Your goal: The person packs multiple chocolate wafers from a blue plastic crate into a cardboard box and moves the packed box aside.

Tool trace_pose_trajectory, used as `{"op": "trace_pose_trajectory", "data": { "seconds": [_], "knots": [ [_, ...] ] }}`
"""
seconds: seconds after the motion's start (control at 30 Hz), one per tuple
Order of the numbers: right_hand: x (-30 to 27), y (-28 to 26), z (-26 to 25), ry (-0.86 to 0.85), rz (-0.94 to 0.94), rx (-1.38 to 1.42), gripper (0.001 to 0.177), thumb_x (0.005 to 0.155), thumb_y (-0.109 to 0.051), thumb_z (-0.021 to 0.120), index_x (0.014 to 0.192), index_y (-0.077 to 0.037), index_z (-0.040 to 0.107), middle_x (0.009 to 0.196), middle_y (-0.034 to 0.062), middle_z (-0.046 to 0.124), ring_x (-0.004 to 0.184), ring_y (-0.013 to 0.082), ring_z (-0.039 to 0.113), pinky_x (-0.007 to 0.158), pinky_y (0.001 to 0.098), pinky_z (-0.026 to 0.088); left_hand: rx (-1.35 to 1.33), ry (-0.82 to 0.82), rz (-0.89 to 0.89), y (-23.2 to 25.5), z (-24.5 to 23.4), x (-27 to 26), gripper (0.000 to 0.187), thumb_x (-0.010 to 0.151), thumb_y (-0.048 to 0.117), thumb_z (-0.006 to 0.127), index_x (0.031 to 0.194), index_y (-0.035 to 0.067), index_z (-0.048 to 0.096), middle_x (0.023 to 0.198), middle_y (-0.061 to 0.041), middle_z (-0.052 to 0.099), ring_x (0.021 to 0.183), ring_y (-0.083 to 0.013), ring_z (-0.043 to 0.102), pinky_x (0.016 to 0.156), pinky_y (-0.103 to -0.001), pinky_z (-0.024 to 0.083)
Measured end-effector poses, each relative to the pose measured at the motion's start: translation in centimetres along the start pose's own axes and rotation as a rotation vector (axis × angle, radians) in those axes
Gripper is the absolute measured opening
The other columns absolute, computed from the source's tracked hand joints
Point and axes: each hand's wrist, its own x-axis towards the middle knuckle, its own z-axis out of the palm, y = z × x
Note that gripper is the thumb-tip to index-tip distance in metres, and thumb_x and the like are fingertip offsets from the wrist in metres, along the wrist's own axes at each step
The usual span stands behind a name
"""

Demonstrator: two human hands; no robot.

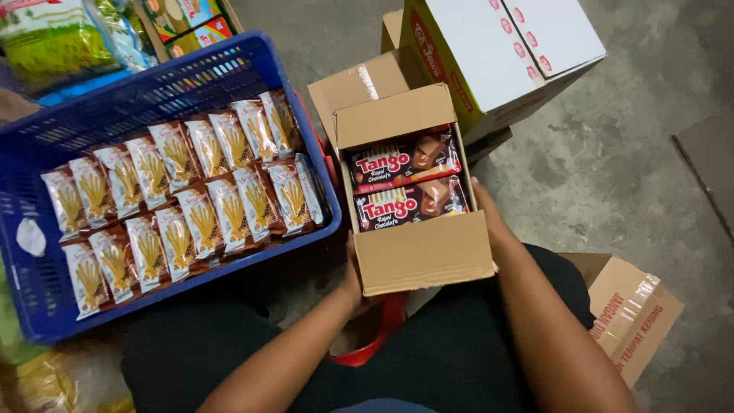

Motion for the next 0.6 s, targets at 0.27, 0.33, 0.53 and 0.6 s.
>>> {"op": "trace_pose_trajectory", "data": {
  "seconds": [0.27, 0.33, 0.53, 0.6],
  "knots": [
    [-8.0, -3.9, 1.4, -0.011, -0.043, -0.107, 0.073, 0.084, -0.078, 0.062, 0.088, -0.005, 0.066, 0.067, 0.0155, 0.059, 0.054, 0.0253, 0.058, 0.045, 0.0308, 0.046, 0.188, -0.201, 0.065, 2.8, 2.9, -2.4, 0.072, 0.085, 0.071, 0.059, 0.128, 0.013, 0.067, 0.12, -0.014, 0.071, 0.103, -0.0275, 0.07, 0.087, -0.04, 0.061],
    [-10.6, -5.4, 1.9, 0.002, -0.083, -0.08, 0.065, 0.087, -0.071, 0.065, 0.092, -0.006, 0.068, 0.068, 0.0145, 0.059, 0.055, 0.0246, 0.057, 0.046, 0.0299, 0.044, 0.233, -0.252, 0.08, 4.0, 4.2, -2.4, 0.073, 0.087, 0.071, 0.055, 0.131, 0.013, 0.065, 0.122, -0.014, 0.07, 0.105, -0.0268, 0.069, 0.088, -0.04, 0.061],
    [-6.1, -8.0, -2.3, 0.06, -0.284, -0.049, 0.046, 0.096, -0.061, 0.064, 0.099, -0.015, 0.069, 0.069, 0.0061, 0.061, 0.057, 0.0129, 0.059, 0.048, 0.0208, 0.043, 0.368, -0.429, 0.113, 5.9, 10.5, -1.5, 0.076, 0.094, 0.071, 0.045, 0.139, 0.011, 0.06, 0.13, -0.014, 0.067, 0.111, -0.0247, 0.067, 0.091, -0.038, 0.059],
    [-4.2, -9.6, -3.5, 0.079, -0.374, -0.039, 0.046, 0.097, -0.061, 0.062, 0.106, -0.017, 0.069, 0.076, 0.0044, 0.062, 0.063, 0.0122, 0.06, 0.052, 0.0206, 0.044, 0.42, -0.499, 0.131, 6.6, 13.6, -0.7, 0.077, 0.097, 0.071, 0.041, 0.141, 0.01, 0.058, 0.132, -0.014, 0.066, 0.113, -0.024, 0.066, 0.092, -0.038, 0.059]
  ]
}}
